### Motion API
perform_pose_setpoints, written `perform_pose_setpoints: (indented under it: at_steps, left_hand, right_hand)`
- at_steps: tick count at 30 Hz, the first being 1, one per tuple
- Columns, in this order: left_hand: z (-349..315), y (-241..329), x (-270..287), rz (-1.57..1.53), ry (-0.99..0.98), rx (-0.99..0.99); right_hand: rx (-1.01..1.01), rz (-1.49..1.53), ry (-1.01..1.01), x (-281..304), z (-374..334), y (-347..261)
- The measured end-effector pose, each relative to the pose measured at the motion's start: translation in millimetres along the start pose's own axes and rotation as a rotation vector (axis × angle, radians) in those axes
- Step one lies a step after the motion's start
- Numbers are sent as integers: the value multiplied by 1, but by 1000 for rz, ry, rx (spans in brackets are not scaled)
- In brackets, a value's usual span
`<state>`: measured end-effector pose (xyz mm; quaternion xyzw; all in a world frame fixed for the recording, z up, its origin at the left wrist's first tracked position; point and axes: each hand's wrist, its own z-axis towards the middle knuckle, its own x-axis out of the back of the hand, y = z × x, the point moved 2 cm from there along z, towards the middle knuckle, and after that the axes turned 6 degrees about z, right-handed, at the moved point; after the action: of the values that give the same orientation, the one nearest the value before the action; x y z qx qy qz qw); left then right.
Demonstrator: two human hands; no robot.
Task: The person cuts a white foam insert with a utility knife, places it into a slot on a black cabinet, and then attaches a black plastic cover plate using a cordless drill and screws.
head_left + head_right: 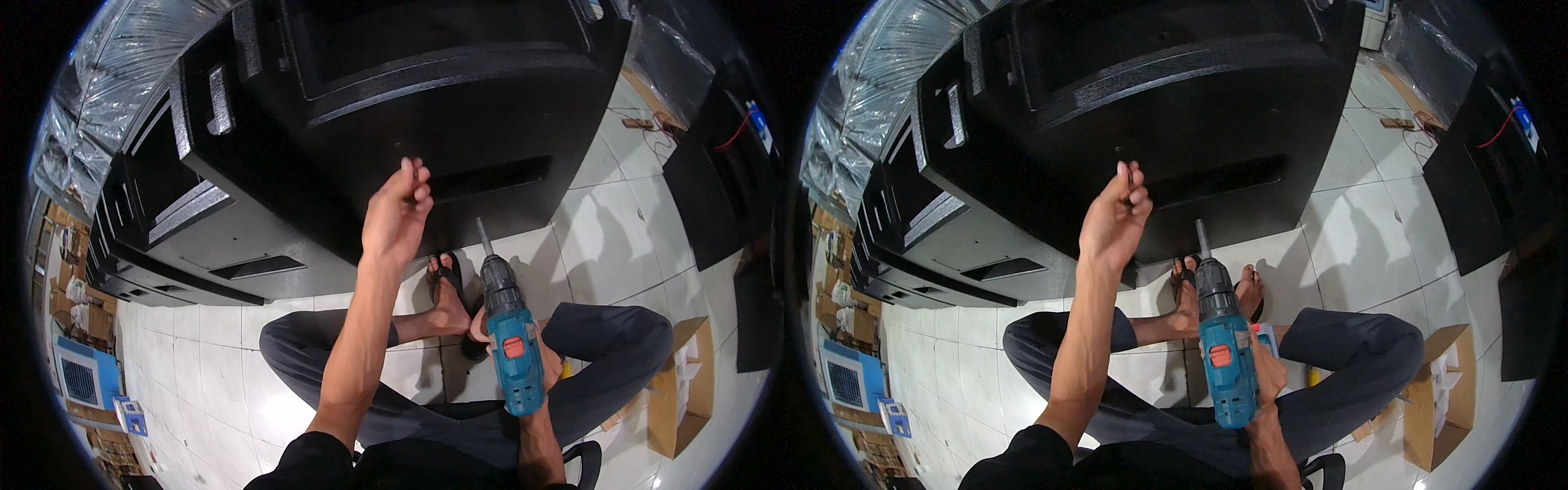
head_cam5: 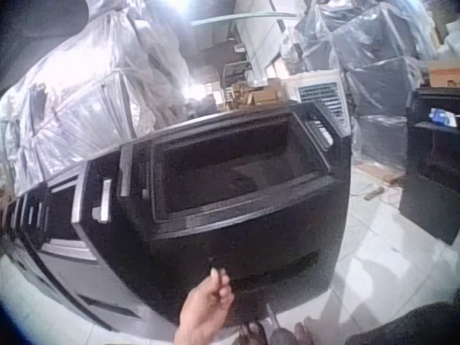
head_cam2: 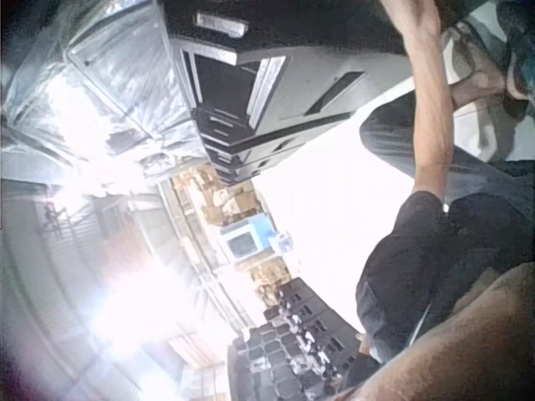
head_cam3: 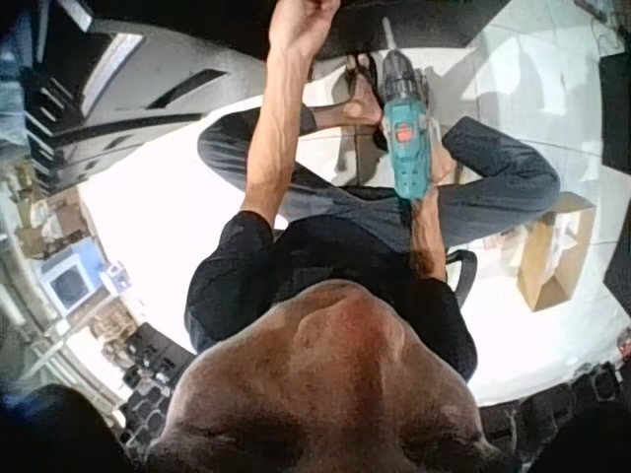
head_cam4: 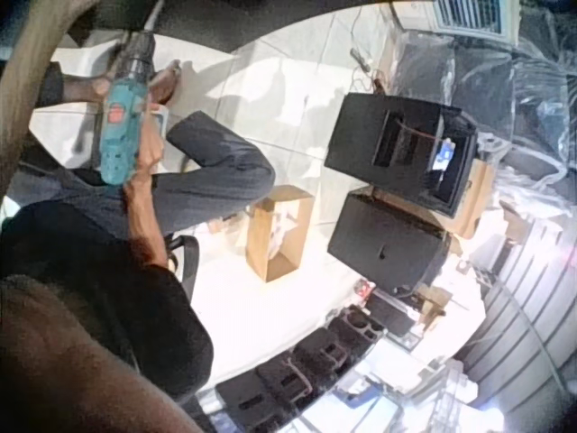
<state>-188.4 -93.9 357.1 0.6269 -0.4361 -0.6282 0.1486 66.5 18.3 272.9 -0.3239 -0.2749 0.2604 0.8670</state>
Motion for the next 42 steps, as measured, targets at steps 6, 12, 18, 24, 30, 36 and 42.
perform_pose_setpoints:
  at_steps: [6,12,18,24,30,36,42]
  left_hand:
    - [-37,-45,3,216,39,130]
    - [-42,-60,13,84,-68,144]
    - [-46,-54,9,51,-56,184]
    - [-45,-50,20,108,-85,158]
    - [-49,-48,25,101,-98,163]
    - [-52,-54,31,20,-109,183]
    - [-35,-84,79,74,314,250]
  right_hand:
    - [13,35,-56,13,-15,9]
    - [-48,52,-117,20,-16,0]
    - [-2,128,-50,15,-8,-3]
    - [1,-56,-211,22,-3,-12]
    - [61,-330,-190,27,-34,2]
    - [142,-372,-322,24,-16,-18]
    - [106,-292,-293,23,-29,-8]
